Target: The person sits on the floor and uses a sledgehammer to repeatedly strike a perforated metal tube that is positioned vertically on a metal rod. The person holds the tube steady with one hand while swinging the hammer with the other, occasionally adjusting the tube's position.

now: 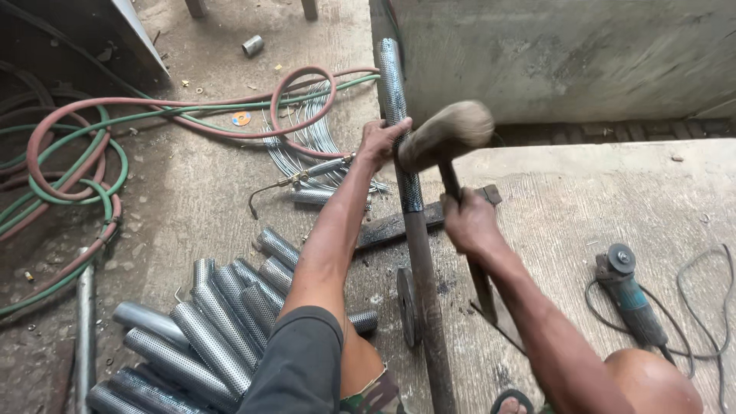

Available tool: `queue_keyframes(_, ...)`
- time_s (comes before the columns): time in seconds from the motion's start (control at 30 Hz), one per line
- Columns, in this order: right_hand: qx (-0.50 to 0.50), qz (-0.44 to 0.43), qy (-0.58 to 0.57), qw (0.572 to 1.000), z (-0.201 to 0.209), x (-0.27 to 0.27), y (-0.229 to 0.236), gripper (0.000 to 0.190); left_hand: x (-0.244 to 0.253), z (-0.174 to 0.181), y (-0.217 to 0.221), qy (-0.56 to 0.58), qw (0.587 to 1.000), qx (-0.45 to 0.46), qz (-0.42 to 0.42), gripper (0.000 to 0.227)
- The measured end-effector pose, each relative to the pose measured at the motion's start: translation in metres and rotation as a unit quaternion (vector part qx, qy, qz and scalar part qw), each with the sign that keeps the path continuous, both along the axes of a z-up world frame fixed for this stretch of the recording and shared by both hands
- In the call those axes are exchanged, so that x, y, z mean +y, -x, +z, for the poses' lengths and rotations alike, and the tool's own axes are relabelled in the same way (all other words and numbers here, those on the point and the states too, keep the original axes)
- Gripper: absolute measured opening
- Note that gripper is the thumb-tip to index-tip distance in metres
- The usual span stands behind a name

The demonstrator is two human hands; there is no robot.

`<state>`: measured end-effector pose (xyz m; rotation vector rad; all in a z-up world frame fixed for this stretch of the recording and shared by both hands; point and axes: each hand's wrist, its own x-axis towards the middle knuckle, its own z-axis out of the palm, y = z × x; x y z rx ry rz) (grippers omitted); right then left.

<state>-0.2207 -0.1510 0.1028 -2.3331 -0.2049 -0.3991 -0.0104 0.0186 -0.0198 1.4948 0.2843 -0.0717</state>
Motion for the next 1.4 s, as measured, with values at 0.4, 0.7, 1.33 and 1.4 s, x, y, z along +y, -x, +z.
queue_keyframes(0.4,-0.045,-0.051,-0.273,0.959,0.022,-0.006,0.053,0.022,-0.005,-0.008,-0.010,0.186,0.981,0.048,-0.017,0.061)
queue_keyframes(0.7,0.265,-0.118,-0.334,0.897,0.034,-0.028,0.062,0.038,-0.008,-0.002,0.009,0.265,0.955,0.092,-0.101,0.117)
queue_keyframes(1.33,0.130,-0.057,-0.298,0.944,0.076,-0.028,0.067,0.026,-0.043,-0.032,0.088,0.290,0.956,0.039,0.024,0.084)
queue_keyframes(1.4,0.021,-0.011,-0.292,0.956,0.077,-0.022,0.045,0.020,-0.045,-0.042,0.111,0.326,0.945,0.034,0.012,0.085)
